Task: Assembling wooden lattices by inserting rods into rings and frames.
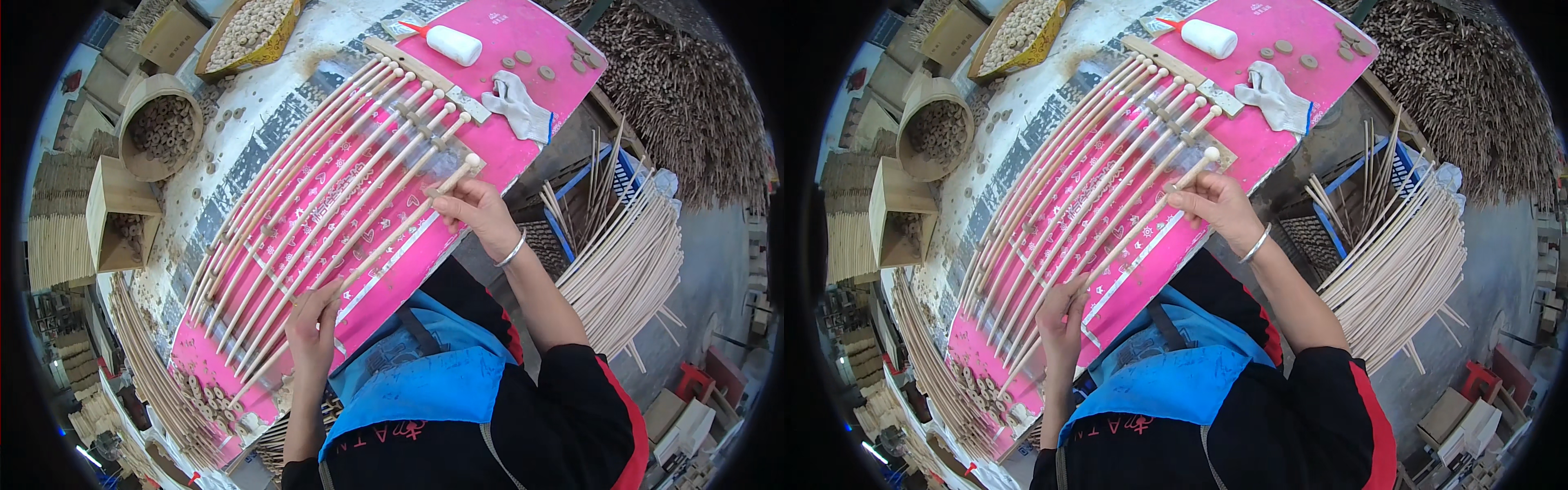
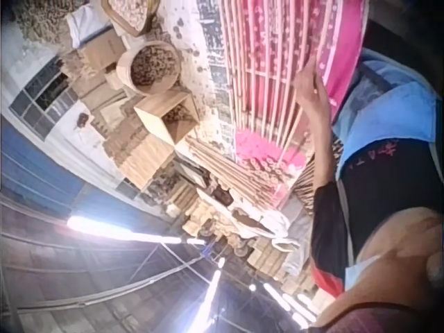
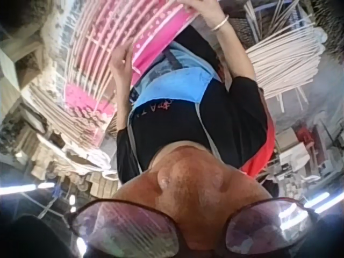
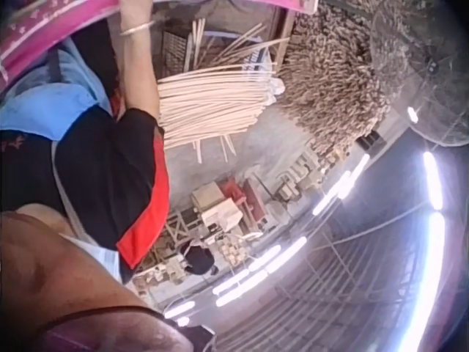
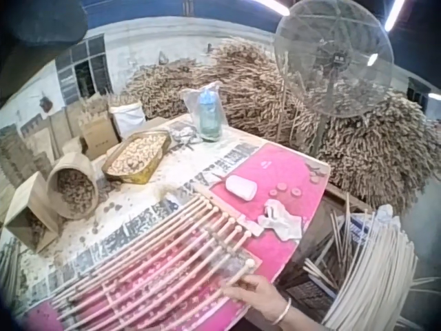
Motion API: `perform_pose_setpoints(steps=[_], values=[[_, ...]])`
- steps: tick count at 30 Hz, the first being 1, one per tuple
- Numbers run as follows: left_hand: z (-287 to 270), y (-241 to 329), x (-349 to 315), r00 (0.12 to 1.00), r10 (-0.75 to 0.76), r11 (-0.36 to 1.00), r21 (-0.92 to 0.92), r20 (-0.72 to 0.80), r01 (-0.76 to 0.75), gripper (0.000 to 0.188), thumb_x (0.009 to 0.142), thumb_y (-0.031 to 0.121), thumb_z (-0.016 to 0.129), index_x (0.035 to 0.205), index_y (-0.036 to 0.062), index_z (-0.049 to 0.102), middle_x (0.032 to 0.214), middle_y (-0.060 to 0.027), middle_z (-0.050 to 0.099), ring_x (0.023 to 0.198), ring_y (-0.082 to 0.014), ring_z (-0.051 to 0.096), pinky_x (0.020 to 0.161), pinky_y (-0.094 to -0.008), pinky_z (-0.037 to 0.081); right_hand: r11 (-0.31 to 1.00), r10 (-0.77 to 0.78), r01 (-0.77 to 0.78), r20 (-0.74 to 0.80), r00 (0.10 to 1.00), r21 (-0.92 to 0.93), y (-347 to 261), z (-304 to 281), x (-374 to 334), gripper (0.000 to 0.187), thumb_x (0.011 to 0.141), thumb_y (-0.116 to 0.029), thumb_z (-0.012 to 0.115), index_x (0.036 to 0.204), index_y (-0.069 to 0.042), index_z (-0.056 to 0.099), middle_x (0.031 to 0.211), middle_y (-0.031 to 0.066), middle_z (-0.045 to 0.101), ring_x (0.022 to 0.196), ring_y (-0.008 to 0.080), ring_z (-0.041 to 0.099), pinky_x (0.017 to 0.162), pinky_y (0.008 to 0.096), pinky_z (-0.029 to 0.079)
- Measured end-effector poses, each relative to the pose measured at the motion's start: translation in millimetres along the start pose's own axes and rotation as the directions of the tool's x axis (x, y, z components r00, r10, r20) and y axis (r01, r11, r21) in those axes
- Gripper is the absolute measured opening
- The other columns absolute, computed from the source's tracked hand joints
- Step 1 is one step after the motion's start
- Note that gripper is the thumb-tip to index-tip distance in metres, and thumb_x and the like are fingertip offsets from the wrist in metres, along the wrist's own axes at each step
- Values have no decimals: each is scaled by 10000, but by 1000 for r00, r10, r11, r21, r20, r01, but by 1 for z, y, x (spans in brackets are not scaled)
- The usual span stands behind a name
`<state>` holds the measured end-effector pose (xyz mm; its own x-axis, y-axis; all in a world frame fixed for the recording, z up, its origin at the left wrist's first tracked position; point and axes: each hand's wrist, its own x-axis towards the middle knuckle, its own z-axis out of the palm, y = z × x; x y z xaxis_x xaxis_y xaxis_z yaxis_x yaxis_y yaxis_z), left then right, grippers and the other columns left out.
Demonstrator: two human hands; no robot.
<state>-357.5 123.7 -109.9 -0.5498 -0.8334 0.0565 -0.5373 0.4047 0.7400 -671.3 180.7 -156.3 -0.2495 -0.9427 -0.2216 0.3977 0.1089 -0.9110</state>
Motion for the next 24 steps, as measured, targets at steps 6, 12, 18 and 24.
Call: perform_pose_setpoints(steps=[6,12,18,24], values=[[21,3,5,999,28,999,28,-46,-27,270,907,-27,688,1168,24,734,910,-132,691,846,-254,668,764,-369,524,973,52,-79,-127,990,-217,-2,-17,0,304,922,-279,810,1061,-24,720,819,-35,669,645,29,561,566,197,446],[41,-3,16,989,118,991,71,-87,-112,266,898,-17,711,1158,33,739,967,-122,676,839,-251,663,720,-351,530,975,59,-81,-113,992,-206,-1,-34,4,310,950,-277,766,1116,-20,715,804,-38,641,657,24,569,552,186,430],[61,8,36,975,175,966,213,-133,-145,260,893,23,733,1149,64,749,947,-85,614,826,-236,648,670,-349,516,787,-295,89,-245,924,-611,4,-51,21,310,890,-263,805,1068,-21,726,723,17,656,619,92,595,573,300,474],[75,-2,47,963,238,898,406,-126,-169,269,883,59,732,1148,95,760,929,-70,604,859,-241,617,721,-379,498,626,-414,55,-271,869,-778,-1,-44,25,255,839,-223,807,1018,-81,692,730,28,624,626,157,612,585,316,484]])
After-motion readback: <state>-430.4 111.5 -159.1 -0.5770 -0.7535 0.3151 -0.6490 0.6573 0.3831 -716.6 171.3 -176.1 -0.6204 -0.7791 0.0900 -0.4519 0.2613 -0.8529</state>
